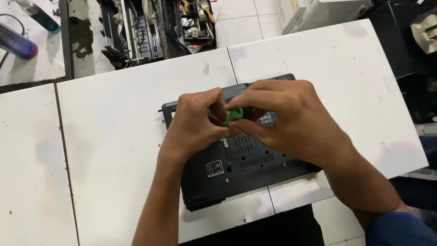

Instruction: The person uses a green screwdriver to remove screws from the bottom panel of a laptop. They then lift off the panel to expose the internal components, including RAM slots and a hard drive.

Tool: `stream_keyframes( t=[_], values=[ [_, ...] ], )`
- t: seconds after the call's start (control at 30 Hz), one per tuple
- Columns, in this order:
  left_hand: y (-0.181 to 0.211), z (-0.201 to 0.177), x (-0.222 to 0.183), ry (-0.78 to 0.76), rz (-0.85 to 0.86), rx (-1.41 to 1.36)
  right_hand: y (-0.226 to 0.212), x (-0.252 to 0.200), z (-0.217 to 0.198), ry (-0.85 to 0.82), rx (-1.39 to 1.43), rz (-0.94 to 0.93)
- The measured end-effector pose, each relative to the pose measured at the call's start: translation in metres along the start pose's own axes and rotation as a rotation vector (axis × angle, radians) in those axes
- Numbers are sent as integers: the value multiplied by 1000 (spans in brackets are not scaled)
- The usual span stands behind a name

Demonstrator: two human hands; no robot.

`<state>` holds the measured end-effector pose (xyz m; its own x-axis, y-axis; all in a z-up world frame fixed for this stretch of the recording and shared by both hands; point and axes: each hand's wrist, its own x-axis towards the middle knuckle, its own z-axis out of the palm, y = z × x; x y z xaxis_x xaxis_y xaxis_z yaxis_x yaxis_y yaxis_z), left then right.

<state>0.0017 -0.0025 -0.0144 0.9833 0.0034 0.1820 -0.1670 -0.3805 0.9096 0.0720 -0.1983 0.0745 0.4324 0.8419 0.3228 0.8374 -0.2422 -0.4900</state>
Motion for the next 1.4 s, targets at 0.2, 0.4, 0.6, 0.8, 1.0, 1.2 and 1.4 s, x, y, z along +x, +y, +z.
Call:
stream_keyframes(
  t=[0.2,0.4,0.6,0.8,1.0,1.2,1.4],
  values=[
    [13,-15,-3,-193,55,-27,7,-3,-10,-107,35,7],
    [3,-3,-2,30,56,22,2,1,3,22,47,-24],
    [17,-10,-3,-146,-1,-70,5,-2,-7,-94,109,10],
    [1,1,-1,69,41,68,3,-1,4,-45,12,61],
    [-9,10,3,81,226,200,4,-1,5,-86,53,18],
    [4,3,4,-80,139,45,2,4,3,-63,34,25],
    [1,-9,-2,-93,4,-142,-5,5,0,-54,169,91]
  ],
)
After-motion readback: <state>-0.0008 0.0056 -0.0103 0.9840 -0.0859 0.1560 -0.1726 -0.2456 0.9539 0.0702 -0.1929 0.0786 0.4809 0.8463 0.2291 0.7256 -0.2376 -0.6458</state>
